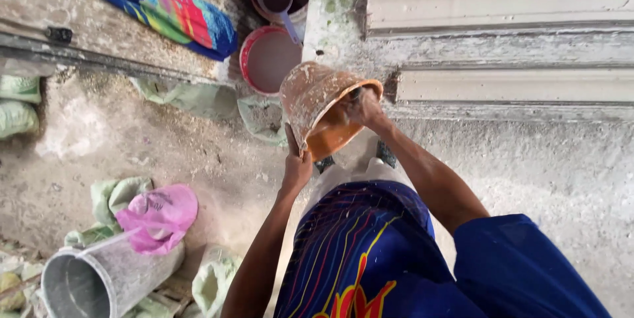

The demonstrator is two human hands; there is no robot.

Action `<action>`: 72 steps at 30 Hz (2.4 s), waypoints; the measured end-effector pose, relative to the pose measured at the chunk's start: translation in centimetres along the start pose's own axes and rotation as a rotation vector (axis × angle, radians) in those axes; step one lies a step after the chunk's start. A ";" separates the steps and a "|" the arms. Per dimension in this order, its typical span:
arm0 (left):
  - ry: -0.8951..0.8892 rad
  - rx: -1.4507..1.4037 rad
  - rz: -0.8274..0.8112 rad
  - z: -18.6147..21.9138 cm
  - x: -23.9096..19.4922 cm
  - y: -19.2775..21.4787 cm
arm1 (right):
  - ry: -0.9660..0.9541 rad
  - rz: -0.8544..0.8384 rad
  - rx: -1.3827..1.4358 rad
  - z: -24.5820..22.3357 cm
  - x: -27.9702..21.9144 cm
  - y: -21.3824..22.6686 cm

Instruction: Mixing a plaster-like substance in a bucket and applying it to decorative moldings using a spatula and brush.

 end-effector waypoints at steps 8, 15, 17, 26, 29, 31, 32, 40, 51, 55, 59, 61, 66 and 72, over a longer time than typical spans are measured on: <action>0.046 0.006 0.035 3.8 -1.1 0.8 | -1.939 -0.306 1.776 -4.0 -7.6 4.1; 0.089 -0.046 -0.012 -1.3 0.0 -1.6 | -0.818 0.281 0.691 4.7 -0.4 13.0; 0.116 -0.030 0.008 -1.1 0.3 -2.1 | -1.093 0.037 0.638 1.9 -3.9 10.9; 0.112 -0.120 -0.067 4.2 4.3 1.2 | -0.568 0.153 0.285 2.8 1.5 23.3; 0.143 -0.153 -0.076 5.3 5.0 1.9 | -1.212 0.087 0.503 7.0 -4.8 23.7; 0.137 -0.163 -0.088 4.4 7.7 1.5 | -1.239 0.107 0.508 6.9 -4.5 24.8; 0.138 -0.164 -0.092 4.0 9.0 1.5 | -1.270 0.126 0.526 6.7 -4.5 25.3; 0.398 -0.540 -0.113 1.1 12.4 -0.2 | -1.529 0.373 0.629 8.5 -4.9 28.0; 0.399 -0.591 -0.326 0.5 18.7 1.6 | -1.837 0.786 0.266 2.4 -15.8 39.7; 0.334 -0.561 -0.335 4.2 18.5 2.5 | -1.976 0.852 0.164 -1.5 -17.8 41.8; 0.283 -0.567 -0.218 8.5 19.7 3.3 | -2.149 0.824 0.108 -1.2 -16.9 43.3; 0.255 -0.600 -0.182 12.6 21.8 2.7 | -2.134 0.888 0.141 2.2 -20.1 42.9; 0.220 -0.740 -0.062 21.9 30.9 -4.3 | -2.079 0.998 0.290 15.9 -19.5 42.2; 0.414 -0.930 0.053 25.6 43.3 -17.0 | -2.103 1.174 0.604 36.4 -20.8 38.5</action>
Point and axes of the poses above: each hand's wrist, its own x-axis towards the middle knuckle, its own y-axis out of the back of the hand, z = x × y, the point moved 9 cm from there along x, towards the middle knuckle, and after that the axes turned 11 degrees about z, right-handed, at the moved point
